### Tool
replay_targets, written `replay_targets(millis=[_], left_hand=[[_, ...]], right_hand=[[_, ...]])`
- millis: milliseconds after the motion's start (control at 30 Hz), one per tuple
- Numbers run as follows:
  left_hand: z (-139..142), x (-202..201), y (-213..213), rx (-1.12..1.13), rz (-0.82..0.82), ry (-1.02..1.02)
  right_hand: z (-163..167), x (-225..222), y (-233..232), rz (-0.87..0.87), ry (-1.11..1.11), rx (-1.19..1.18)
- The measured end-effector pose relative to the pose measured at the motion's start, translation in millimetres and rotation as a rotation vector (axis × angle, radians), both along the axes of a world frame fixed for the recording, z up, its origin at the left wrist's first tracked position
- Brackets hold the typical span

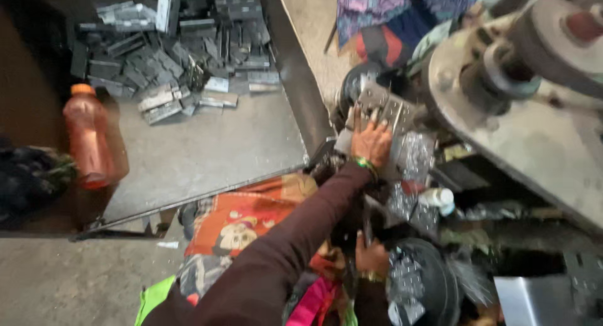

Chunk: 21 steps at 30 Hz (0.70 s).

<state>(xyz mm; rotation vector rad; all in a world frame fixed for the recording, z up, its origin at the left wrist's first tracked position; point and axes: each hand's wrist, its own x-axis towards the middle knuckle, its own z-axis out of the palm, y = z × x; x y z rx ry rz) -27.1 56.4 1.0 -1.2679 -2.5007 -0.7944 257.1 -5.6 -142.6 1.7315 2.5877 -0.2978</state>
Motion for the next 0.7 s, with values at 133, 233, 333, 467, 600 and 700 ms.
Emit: replay_targets(millis=[133,233,333,467,600,700], left_hand=[[0.5,1.6,-5.7,0.064,0.050,0.191],[1.5,6.2,-15.3,0.000,-0.023,0.002],[4.4,8.8,-19.9,0.056,0.033,0.095],[11.3,4.7,-20.3,0.001,-0.011,-0.010],[17.9,-1.1,-29.1,0.055,0.006,0.077],[18.0,5.7,-40.8,0.002,-0.051,0.187]], right_hand=[[15.7,1.6,23.4,-0.042,0.035,-0.170],[53.3,2.1,39.6,0.082,0.045,-0.190],[72.5,-0.6,36.0,0.054,0.037,-0.193],[35.3,-6.8,3.4,-0.066,0.088,-0.101],[-20.0,-3.2,1.7,0.028,0.127,-0.144],[-25.2,12.5,21.2,0.163,0.175,-0.275]])
